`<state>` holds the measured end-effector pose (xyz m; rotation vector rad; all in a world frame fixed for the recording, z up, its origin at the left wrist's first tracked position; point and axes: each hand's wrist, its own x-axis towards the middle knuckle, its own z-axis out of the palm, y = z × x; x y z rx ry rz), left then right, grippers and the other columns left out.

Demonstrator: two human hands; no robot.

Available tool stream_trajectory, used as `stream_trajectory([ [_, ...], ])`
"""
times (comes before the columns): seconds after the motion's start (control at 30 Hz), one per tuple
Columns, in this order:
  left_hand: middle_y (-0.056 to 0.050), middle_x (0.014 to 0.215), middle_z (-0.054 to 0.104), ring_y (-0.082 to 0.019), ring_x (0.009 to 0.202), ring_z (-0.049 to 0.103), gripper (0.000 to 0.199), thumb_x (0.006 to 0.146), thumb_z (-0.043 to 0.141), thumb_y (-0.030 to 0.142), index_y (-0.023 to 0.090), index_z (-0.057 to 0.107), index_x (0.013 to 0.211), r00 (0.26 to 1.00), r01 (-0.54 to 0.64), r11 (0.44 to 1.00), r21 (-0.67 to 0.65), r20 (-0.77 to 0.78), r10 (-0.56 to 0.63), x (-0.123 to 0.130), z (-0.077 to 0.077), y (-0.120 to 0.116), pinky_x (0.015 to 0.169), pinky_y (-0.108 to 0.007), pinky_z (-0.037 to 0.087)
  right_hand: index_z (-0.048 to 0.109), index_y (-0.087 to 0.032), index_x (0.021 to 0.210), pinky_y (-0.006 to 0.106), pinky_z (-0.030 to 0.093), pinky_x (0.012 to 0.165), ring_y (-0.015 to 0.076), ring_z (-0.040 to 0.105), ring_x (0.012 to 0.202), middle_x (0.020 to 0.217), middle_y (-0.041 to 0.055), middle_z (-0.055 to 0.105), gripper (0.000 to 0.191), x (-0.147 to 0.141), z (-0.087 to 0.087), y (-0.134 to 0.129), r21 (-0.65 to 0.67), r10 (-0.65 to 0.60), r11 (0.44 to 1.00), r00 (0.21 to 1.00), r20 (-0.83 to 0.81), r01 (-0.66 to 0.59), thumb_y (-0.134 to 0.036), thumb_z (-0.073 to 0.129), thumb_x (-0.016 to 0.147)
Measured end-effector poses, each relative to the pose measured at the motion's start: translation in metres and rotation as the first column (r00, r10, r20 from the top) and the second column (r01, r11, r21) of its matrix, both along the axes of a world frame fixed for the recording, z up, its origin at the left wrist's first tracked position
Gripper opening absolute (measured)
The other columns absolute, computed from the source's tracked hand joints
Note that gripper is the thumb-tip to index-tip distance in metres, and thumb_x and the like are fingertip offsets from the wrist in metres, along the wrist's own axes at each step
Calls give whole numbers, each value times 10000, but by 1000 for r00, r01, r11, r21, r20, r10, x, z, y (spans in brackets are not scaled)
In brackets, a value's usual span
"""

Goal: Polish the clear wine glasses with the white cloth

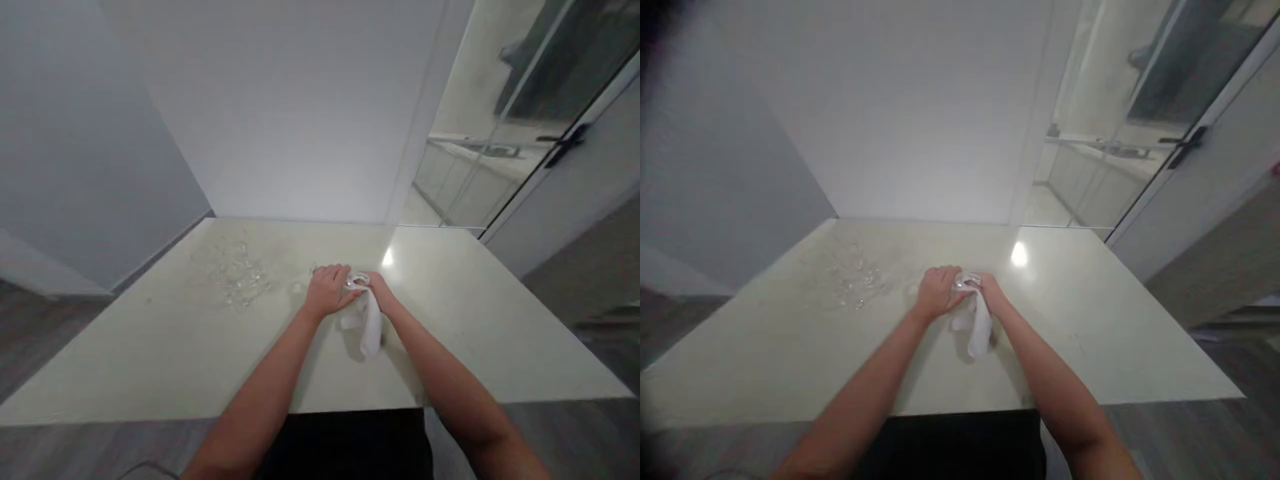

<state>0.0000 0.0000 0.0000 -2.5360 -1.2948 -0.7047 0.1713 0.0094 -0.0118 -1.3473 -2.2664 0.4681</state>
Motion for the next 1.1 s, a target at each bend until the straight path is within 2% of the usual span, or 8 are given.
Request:
stream_trajectory([
  [0.2, -66, 729, 654, -215, 684, 608, 458, 901, 239, 535, 195, 536, 981, 995, -88, 976, -198, -69, 76, -1, -7, -4, 608, -295, 370, 596, -174, 833, 250, 337, 641, 175, 554, 691, 765, 69, 650, 233, 1, 5, -12, 143, -95, 987, 982, 164, 72, -382, 493, 858],
  [0.3, -95, 819, 650, -225, 789, 598, 464, 892, 266, 531, 174, 547, 987, 999, -45, 995, -88, 26, 47, 0, -3, -5, 729, -334, 382, 562, -169, 727, 249, 343, 624, 159, 506, 639, 683, 37, 603, 261, -2, -4, -7, 76, -42, 996, 991, -128, 51, -383, 475, 849],
  [0.43, -133, 945, 644, -257, 915, 577, 519, 846, 338, 581, 150, 541, 1054, 996, 0, 1000, 24, 91, -2, 0, 3, -5, 829, -371, 354, 470, -173, 595, 241, 350, 563, 136, 439, 576, 582, -7, 517, 350, -8, -15, 0, -94, 32, 991, 844, -535, -97, -416, 422, 841],
  [0.5, -119, 871, 658, -248, 840, 597, 509, 847, 326, 588, 162, 555, 1005, 998, -40, 998, -58, 55, 43, 0, 3, -6, 764, -349, 366, 464, -172, 580, 237, 332, 556, 132, 434, 572, 568, -12, 510, 353, -7, -16, 1, -75, 53, 992, 873, -484, -102, -416, 445, 835],
  [0.63, -87, 805, 677, -230, 750, 621, 481, 870, 282, 584, 202, 549, 988, 991, -133, 962, -238, -34, 129, 4, 5, -9, 646, -296, 359, 532, -170, 659, 238, 300, 577, 132, 466, 584, 620, 1, 575, 251, 0, -10, -2, 110, 6, 994, 993, -121, 7, -347, 516, 835],
  [0.77, -76, 792, 677, -232, 759, 633, 492, 886, 227, 584, 220, 543, 987, 988, -156, 944, -291, -54, 147, 8, 6, -11, 607, -280, 348, 559, -180, 770, 239, 317, 597, 140, 526, 632, 717, 27, 626, 123, 5, -3, -7, 262, -22, 965, 993, 114, -9, -252, 508, 854],
  [0.97, -62, 787, 666, -226, 750, 630, 494, 881, 237, 598, 217, 533, 987, 986, -158, 923, -351, 1, 169, 7, -1, -12, 608, -276, 358, 572, -167, 868, 262, 392, 702, 171, 558, 787, 851, 82, 625, 160, 5, -3, -11, 494, 88, 860, 991, 99, -126, -209, 420, 893],
  [1.1, -41, 777, 659, -207, 747, 624, 454, 903, 239, 550, 207, 509, 1026, 982, -107, 930, -351, 111, 155, 8, -2, -11, 662, -284, 384, 576, -171, 846, 261, 402, 682, 178, 566, 777, 838, 80, 633, 146, 5, -7, -6, 433, 63, 899, 998, 22, -66, -245, 455, 880],
])
